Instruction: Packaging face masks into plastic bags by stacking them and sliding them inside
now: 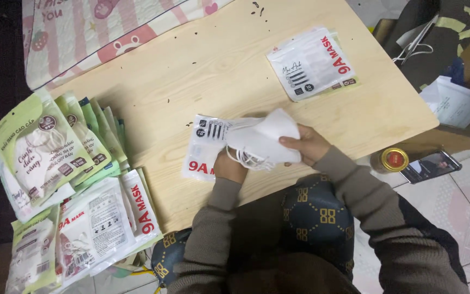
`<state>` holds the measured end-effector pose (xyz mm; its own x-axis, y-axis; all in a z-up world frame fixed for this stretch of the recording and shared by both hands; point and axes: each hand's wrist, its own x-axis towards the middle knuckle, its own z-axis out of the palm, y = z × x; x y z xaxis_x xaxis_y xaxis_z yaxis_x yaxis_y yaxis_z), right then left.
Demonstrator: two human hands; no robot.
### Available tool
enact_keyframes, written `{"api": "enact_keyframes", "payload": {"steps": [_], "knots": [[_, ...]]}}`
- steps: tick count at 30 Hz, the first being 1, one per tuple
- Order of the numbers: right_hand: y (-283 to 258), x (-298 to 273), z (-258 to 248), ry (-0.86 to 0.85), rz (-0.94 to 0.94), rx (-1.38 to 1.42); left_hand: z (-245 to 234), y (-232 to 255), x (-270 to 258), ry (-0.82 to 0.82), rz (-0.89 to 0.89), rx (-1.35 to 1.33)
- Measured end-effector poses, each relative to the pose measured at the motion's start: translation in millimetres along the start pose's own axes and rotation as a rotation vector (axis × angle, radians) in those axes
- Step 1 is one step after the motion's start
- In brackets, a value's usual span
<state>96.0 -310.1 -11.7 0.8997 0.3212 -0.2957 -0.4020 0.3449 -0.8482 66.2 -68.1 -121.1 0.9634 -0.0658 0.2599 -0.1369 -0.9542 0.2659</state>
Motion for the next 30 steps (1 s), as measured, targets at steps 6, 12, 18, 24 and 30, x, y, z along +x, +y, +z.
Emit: {"api": "enact_keyframes", "payload": {"steps": [6,12,18,24,30], "knots": [[48,42,-52,0.025,0.058,-0.305,-40,8,3,-0.039,-0.213,-0.298],[28,16,-32,0.048,-0.235,-0.81,-20,0,2,0.155,-0.257,-0.258],[31,13,-11,-0.018,-0.23,-0.781,-43,29,5,0.207,-0.165,-0.125],[33,13,18,0.028,-0.001,-0.469,-50,36,3,0.221,-0.131,-0.106],[53,35,14,0.043,-0.035,-0.436,-61,46,3,0.26,-0.098,-0.122]]}}
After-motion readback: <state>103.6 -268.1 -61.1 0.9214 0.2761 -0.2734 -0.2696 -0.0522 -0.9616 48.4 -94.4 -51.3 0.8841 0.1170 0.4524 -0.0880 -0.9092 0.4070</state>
